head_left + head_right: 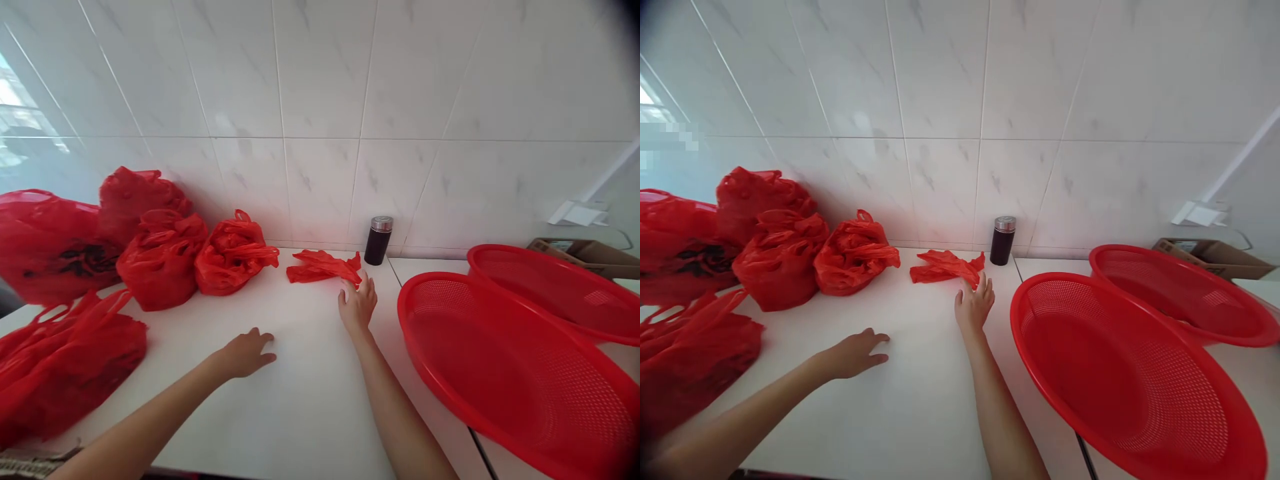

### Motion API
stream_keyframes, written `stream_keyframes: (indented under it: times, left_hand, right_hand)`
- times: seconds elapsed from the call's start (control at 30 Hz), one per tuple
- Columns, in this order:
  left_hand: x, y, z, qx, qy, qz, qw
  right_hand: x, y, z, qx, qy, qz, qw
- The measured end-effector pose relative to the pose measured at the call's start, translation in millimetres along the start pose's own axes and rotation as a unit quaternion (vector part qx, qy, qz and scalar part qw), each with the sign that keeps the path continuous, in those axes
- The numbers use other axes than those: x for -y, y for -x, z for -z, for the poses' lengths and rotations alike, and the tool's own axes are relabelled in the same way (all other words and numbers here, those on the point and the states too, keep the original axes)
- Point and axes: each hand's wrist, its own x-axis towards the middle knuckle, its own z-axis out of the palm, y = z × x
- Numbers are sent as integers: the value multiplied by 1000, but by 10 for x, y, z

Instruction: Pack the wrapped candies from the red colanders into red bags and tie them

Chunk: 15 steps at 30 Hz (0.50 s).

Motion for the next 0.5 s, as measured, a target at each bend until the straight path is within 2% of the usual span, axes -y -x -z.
stream_keyframes:
  times: [0.1, 0.2, 0.27, 0.37, 0.43, 0.5]
  left_hand:
    - [-309, -164, -31, -7, 75, -55, 996]
    - [-579, -279, -75, -56, 174, -86, 979]
    - [-745, -319, -128, -104, 247, -89, 959]
    - [-947, -330, -230, -140, 337, -99, 926]
    - [-1020, -305, -295, -151, 404, -137, 892]
    - [-1029, -253, -345, -170, 467, -178, 849]
  right_hand:
    - [-63, -175, 94, 19, -5, 0, 1000]
    - [122, -136, 225, 6, -47, 33, 998]
    - [379, 13, 345, -3, -132, 61, 989]
    - [804, 340, 555, 42, -280, 75, 956]
    - [1008, 550, 690, 99, -304, 79, 944]
    - [1109, 700, 811, 151, -291, 85, 941]
